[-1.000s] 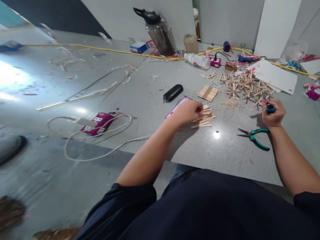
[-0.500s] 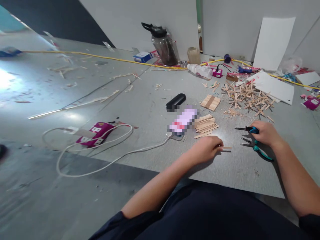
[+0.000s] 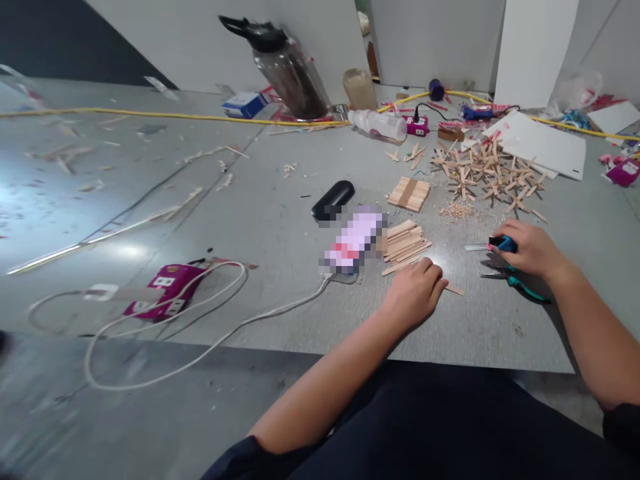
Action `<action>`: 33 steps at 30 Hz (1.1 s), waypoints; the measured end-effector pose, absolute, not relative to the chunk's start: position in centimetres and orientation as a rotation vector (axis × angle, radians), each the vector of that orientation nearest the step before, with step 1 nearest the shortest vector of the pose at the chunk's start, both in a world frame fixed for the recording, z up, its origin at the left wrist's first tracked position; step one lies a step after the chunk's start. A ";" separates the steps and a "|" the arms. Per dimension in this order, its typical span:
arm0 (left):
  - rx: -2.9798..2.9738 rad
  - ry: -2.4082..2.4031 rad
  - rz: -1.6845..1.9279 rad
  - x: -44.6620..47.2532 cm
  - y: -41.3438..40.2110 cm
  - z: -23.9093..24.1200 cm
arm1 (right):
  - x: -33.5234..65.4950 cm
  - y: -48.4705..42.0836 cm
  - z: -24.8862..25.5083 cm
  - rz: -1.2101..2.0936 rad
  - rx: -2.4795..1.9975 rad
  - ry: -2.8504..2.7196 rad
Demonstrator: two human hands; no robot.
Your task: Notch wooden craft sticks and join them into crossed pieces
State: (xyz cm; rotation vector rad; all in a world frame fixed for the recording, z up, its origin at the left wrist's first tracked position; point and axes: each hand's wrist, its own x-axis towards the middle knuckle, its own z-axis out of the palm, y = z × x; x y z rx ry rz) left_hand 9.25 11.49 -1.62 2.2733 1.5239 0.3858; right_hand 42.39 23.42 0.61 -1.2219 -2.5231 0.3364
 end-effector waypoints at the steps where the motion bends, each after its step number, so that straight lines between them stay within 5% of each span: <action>1: 2.267 1.562 0.391 9.2 11.5 -1.7 | 42.1 23.1 0.9 0.347 -1.220 -2.503; 7: 2.532 1.596 0.532 8.9 8.1 -0.9 | 39.1 20.2 2.3 0.674 -1.138 -2.259; 12: 2.870 1.275 0.108 8.9 3.5 0.1 | 34.9 16.9 1.5 1.276 -0.842 -1.873; 17: 2.977 1.076 -0.032 9.3 3.8 0.2 | 32.2 14.9 -0.1 1.504 -0.952 -1.830; 28: 2.839 1.020 0.033 6.5 6.3 -0.3 | 31.9 12.8 -1.5 1.333 -0.933 -1.838; 33: 2.795 1.003 0.148 6.4 6.7 -1.2 | 31.6 12.1 -2.2 0.933 -0.831 -1.820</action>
